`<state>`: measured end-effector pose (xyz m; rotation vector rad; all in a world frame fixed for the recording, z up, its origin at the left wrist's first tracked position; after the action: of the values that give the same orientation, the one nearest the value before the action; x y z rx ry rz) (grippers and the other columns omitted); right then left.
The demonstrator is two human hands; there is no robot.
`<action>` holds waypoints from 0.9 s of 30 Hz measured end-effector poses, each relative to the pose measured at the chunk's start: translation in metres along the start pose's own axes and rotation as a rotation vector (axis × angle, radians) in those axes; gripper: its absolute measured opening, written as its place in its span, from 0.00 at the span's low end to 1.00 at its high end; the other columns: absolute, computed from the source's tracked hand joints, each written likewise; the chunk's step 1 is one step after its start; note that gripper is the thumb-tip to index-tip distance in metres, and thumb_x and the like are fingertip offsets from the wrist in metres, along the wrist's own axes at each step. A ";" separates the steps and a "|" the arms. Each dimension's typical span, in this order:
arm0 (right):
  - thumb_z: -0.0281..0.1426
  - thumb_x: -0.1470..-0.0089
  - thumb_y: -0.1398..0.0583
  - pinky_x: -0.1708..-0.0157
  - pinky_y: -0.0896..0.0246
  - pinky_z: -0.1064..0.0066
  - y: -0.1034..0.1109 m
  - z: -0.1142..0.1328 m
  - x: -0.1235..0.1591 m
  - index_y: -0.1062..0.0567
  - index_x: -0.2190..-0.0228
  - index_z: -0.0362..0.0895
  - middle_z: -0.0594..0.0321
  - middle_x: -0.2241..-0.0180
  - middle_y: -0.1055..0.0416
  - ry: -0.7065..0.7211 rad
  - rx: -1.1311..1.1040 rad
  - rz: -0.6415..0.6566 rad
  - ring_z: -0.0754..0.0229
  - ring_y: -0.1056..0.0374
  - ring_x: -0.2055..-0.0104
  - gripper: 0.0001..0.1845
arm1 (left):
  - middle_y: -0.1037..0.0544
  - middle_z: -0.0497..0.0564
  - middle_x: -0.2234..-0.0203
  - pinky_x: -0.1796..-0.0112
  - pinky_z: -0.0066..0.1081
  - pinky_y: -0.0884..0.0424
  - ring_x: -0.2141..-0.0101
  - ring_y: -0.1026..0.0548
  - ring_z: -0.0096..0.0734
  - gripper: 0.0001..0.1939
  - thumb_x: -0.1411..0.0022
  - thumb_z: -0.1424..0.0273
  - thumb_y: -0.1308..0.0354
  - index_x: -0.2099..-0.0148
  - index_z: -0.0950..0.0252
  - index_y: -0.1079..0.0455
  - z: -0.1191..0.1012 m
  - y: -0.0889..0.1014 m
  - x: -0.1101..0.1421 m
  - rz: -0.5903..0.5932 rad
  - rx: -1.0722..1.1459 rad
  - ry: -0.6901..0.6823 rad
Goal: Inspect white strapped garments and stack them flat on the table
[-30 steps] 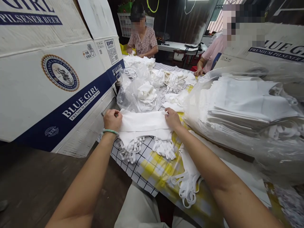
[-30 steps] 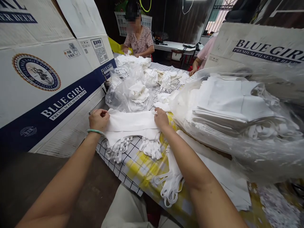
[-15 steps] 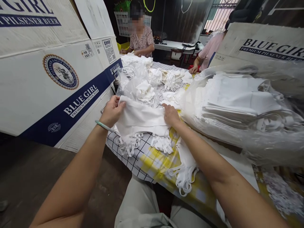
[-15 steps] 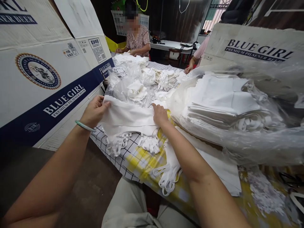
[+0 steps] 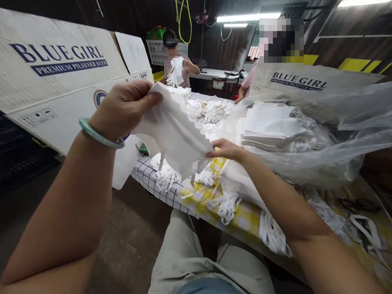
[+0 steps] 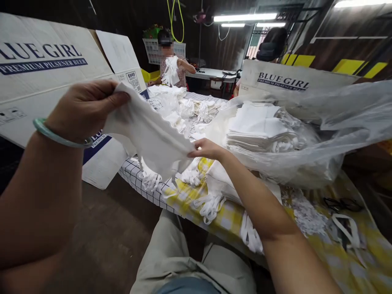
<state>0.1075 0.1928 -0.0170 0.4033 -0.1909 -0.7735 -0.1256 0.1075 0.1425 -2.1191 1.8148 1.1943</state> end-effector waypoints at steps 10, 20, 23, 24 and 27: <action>0.40 0.62 0.29 0.53 0.34 0.67 0.050 0.014 0.208 0.22 0.67 0.48 0.66 0.63 0.23 0.187 -0.466 -0.631 0.59 0.29 0.56 0.18 | 0.23 0.48 0.75 0.71 0.21 0.26 0.76 0.28 0.20 0.04 0.46 0.74 0.35 0.66 0.69 0.24 -0.032 -0.038 0.042 -0.034 0.545 0.080; 0.43 0.57 0.31 0.58 0.31 0.67 0.036 0.014 0.337 0.24 0.65 0.48 0.65 0.65 0.22 0.203 -0.452 -1.088 0.57 0.27 0.56 0.18 | 0.20 0.52 0.74 0.64 0.27 0.26 0.76 0.26 0.24 0.06 0.45 0.73 0.36 0.64 0.71 0.26 -0.017 -0.161 0.066 0.280 0.890 0.360; 0.41 0.59 0.31 0.59 0.30 0.66 0.042 -0.029 0.343 0.25 0.65 0.47 0.64 0.66 0.22 0.123 -0.522 -1.114 0.56 0.26 0.58 0.19 | 0.21 0.51 0.75 0.66 0.27 0.26 0.76 0.26 0.25 0.06 0.46 0.72 0.35 0.67 0.70 0.27 0.013 -0.213 0.064 0.345 0.875 0.489; 0.41 0.60 0.30 0.60 0.30 0.65 0.047 -0.048 0.342 0.25 0.65 0.46 0.64 0.68 0.22 0.091 -0.551 -1.134 0.56 0.26 0.60 0.20 | 0.22 0.51 0.76 0.67 0.27 0.26 0.76 0.26 0.26 0.06 0.47 0.72 0.35 0.67 0.70 0.28 0.026 -0.233 0.063 0.355 0.857 0.532; 0.40 0.61 0.31 0.67 0.30 0.67 0.062 -0.112 0.335 0.27 0.69 0.45 0.64 0.72 0.23 -0.063 -0.587 -1.247 0.58 0.27 0.67 0.18 | 0.24 0.50 0.78 0.69 0.27 0.26 0.76 0.26 0.26 0.08 0.50 0.72 0.34 0.69 0.69 0.29 0.070 -0.294 0.067 0.375 0.699 0.680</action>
<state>0.4181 0.0263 -0.0854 -0.1227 0.2765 -2.0000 0.0963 0.1751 -0.0627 -1.8901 2.4613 -0.2359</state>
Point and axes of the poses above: each hand's wrist, its own x-axis away from the middle knuckle, its own y-axis out of the back of the hand, z = x × y, the point moved 6 cm from there along -x, towards the middle knuckle
